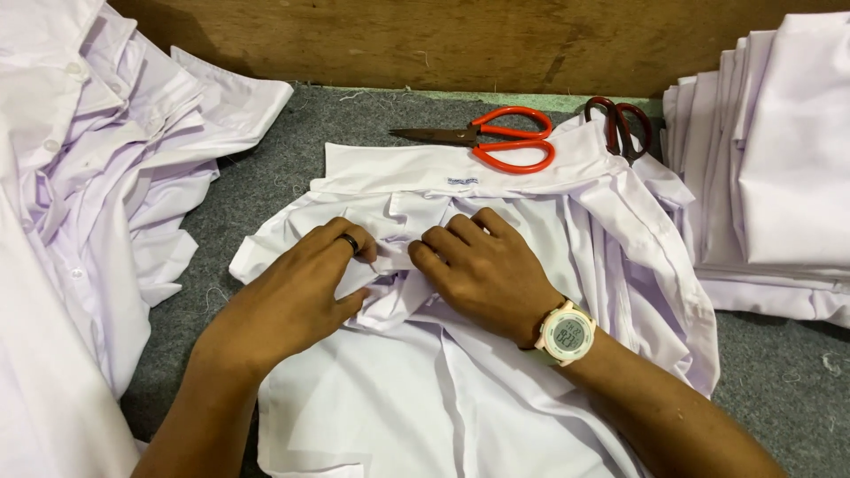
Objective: Trimming loose threads from white shirts using scissors in a garment factory finishing area.
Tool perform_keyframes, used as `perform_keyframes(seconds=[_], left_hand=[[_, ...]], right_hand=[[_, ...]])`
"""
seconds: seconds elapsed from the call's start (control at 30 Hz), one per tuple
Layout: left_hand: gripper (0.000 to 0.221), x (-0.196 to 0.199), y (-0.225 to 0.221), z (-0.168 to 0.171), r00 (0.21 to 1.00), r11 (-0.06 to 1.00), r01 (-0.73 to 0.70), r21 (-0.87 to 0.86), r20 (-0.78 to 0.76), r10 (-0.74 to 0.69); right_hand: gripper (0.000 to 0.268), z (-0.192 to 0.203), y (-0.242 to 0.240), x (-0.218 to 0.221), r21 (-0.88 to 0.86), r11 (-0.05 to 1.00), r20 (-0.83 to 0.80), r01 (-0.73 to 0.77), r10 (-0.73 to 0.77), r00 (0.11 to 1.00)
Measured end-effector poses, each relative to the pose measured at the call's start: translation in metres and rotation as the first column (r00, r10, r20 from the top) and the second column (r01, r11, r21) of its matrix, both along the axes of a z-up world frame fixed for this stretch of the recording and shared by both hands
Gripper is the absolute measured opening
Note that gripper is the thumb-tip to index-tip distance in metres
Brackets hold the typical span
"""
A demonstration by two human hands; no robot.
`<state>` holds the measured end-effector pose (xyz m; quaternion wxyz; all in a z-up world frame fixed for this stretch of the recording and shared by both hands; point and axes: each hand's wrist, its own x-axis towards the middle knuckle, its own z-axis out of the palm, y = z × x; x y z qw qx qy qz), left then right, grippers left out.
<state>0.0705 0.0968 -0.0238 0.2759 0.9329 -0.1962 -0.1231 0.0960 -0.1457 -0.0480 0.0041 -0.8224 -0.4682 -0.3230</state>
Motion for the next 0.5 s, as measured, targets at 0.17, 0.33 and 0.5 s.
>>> perform_keyframes(seconds=[0.17,0.33,0.5], left_hand=[[0.033,0.001,0.000,0.025,0.992,0.995,-0.099,0.025,-0.079,0.101],[0.019,-0.001,0.004,0.026,0.954,0.884,-0.290,-0.367,-0.185,0.236],[0.022,-0.002,0.004,0.015,0.911,0.656,-0.413,-0.632,-0.293,0.291]], right_hand=[[0.024,-0.037,-0.013,0.022,0.188,0.977,-0.469,0.099,0.001,0.883],[0.014,-0.004,-0.014,0.023,0.449,0.810,-0.862,0.378,0.283,0.420],[0.022,-0.002,-0.017,0.025,0.515,0.698,-0.854,0.498,0.466,0.232]])
